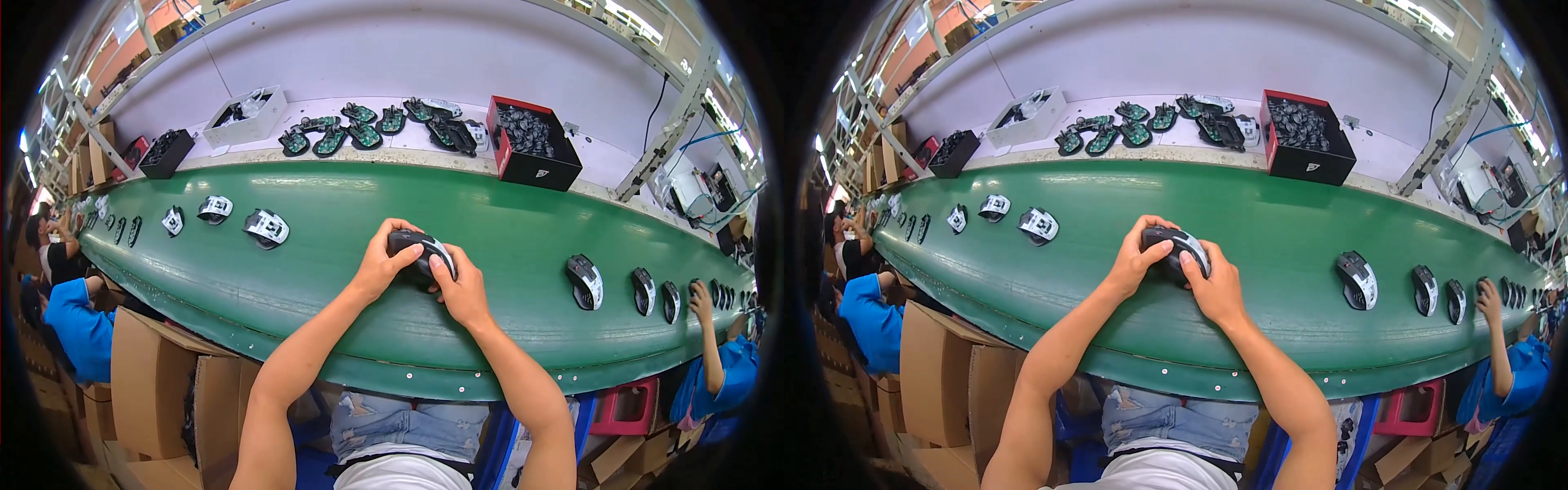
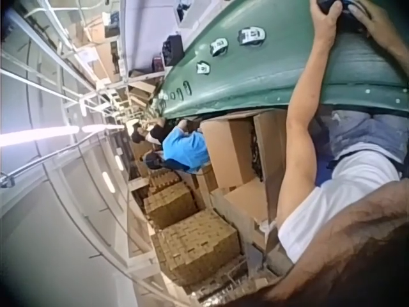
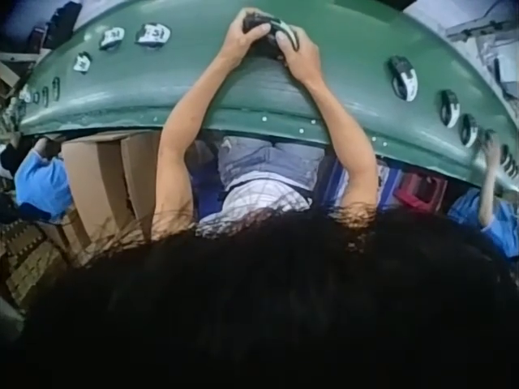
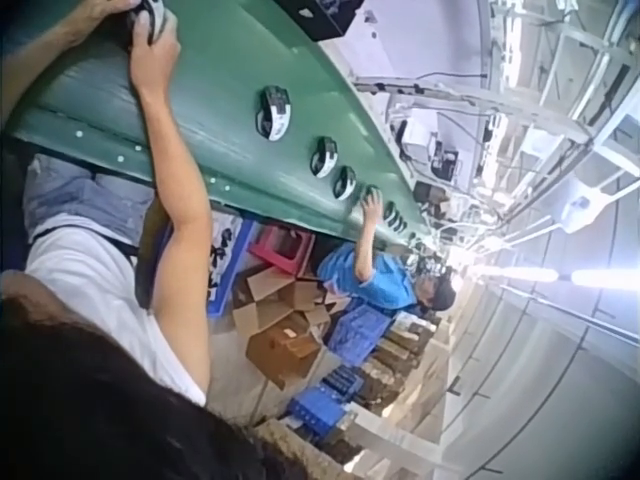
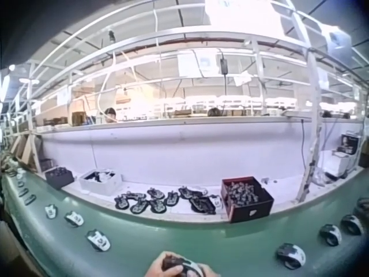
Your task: The person assembles computer mice on a conveyor belt by inserting scroll wheels into mouse base assemblies and snapping top covers onto the bases by hand.
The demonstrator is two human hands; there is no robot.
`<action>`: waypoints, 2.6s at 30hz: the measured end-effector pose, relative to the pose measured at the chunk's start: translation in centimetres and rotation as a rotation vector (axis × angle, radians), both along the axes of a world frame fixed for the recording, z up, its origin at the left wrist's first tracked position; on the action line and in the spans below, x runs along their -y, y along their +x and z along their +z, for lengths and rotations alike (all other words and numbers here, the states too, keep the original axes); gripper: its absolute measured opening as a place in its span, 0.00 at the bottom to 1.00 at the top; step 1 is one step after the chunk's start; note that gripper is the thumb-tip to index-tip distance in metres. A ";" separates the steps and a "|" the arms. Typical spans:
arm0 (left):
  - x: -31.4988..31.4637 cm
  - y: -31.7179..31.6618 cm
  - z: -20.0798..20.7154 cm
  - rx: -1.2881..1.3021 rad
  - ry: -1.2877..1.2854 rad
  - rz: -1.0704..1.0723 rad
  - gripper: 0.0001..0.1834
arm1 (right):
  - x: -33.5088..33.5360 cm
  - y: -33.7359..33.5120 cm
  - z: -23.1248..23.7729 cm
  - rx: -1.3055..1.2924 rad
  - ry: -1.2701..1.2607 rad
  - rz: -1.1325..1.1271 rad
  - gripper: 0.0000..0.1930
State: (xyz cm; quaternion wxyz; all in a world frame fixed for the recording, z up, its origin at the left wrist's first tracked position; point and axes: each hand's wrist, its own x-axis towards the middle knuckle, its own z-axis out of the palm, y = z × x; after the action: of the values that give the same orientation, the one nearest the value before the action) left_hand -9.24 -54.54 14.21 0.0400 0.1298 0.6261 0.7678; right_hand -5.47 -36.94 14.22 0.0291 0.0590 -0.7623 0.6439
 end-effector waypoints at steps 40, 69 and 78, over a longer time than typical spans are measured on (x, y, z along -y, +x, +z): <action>-0.8 1.7 -0.2 0.071 -0.001 -0.317 0.39 | 0.2 1.8 1.7 -0.873 0.244 -0.019 0.09; -1.2 2.4 -1.0 0.334 0.225 -0.857 0.41 | -0.2 2.0 0.9 -0.179 -0.444 0.336 0.17; -1.2 2.4 -1.1 0.322 0.232 -0.847 0.40 | -0.1 1.9 0.8 -0.188 -0.444 0.336 0.17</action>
State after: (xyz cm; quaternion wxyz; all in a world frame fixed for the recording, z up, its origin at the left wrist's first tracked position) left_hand -6.84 -53.36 13.13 0.4316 0.2568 0.4137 0.7593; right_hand -3.53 -36.79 14.99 0.0048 0.2362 -0.5761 0.7825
